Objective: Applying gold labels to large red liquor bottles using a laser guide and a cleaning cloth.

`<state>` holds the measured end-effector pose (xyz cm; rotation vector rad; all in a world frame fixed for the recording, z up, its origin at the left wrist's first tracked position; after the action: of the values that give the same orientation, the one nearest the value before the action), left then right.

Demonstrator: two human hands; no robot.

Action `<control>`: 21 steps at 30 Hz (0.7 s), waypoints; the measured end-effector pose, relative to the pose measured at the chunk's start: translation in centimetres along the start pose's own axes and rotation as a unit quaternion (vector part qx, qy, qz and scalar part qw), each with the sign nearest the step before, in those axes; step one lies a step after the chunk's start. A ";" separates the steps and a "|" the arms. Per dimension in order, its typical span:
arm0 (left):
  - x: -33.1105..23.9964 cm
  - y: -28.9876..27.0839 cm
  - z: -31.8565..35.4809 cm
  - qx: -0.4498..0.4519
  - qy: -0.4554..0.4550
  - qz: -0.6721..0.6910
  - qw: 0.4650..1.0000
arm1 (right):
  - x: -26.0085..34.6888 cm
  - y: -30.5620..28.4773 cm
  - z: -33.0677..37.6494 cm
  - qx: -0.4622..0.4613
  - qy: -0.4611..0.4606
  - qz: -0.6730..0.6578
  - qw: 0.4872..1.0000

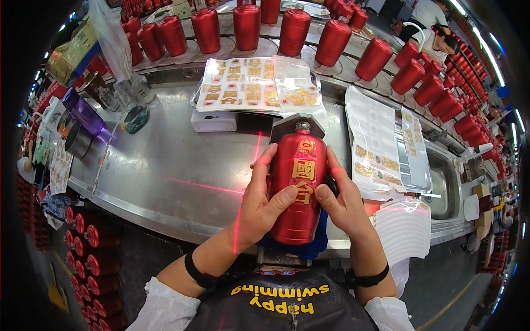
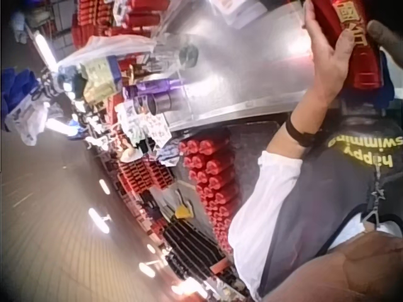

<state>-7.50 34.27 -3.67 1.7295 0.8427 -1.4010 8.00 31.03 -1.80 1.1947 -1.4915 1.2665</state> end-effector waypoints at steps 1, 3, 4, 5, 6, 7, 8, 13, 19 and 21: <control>0.0 0.0 0.0 -0.002 0.004 -0.002 1.000 | 0.0 0.0 0.0 0.001 -0.006 -0.006 1.000; 0.1 0.0 0.1 -0.001 0.002 -0.026 1.000 | -0.1 0.1 0.0 0.005 -0.010 0.003 1.000; 0.0 0.0 0.2 0.000 0.008 -0.028 1.000 | -0.1 0.2 0.0 0.004 -0.014 0.017 1.000; 0.0 -0.2 0.1 -0.010 0.009 -0.019 1.000 | 0.0 0.2 0.0 0.002 -0.021 0.014 1.000; 0.0 -0.2 -0.1 -0.009 0.007 -0.002 1.000 | -0.1 0.2 0.0 0.001 -0.017 0.004 1.000; -0.1 -0.5 -0.4 -0.020 0.016 -0.010 1.000 | -0.1 0.2 0.0 0.000 -0.013 -0.006 1.000; -0.4 -1.0 -1.0 -0.035 0.026 -0.048 0.998 | -0.2 0.2 0.0 0.002 -0.010 0.000 1.000; -1.0 -1.4 -3.7 -0.040 0.055 -0.172 0.983 | -0.1 0.3 0.1 0.004 -0.005 0.013 1.000; -1.0 -0.7 -4.1 -0.032 0.025 -0.134 0.990 | -0.4 0.2 0.1 0.002 0.001 0.019 1.000; -0.9 -0.7 -4.0 -0.032 0.021 -0.119 0.992 | -0.5 0.2 0.2 0.002 0.001 0.023 1.000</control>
<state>-6.31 38.06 -2.39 1.6578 1.1354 -1.4777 7.91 30.95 -2.40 1.1686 -1.5232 1.3013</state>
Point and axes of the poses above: each hand's wrist, its own z-axis away from the middle knuckle, its own y-axis out of the palm, x = y × z, the point moved 7 cm from there along -z, towards the middle knuckle, and after that the axes turned 10 degrees about -z, right-handed, at the moved point
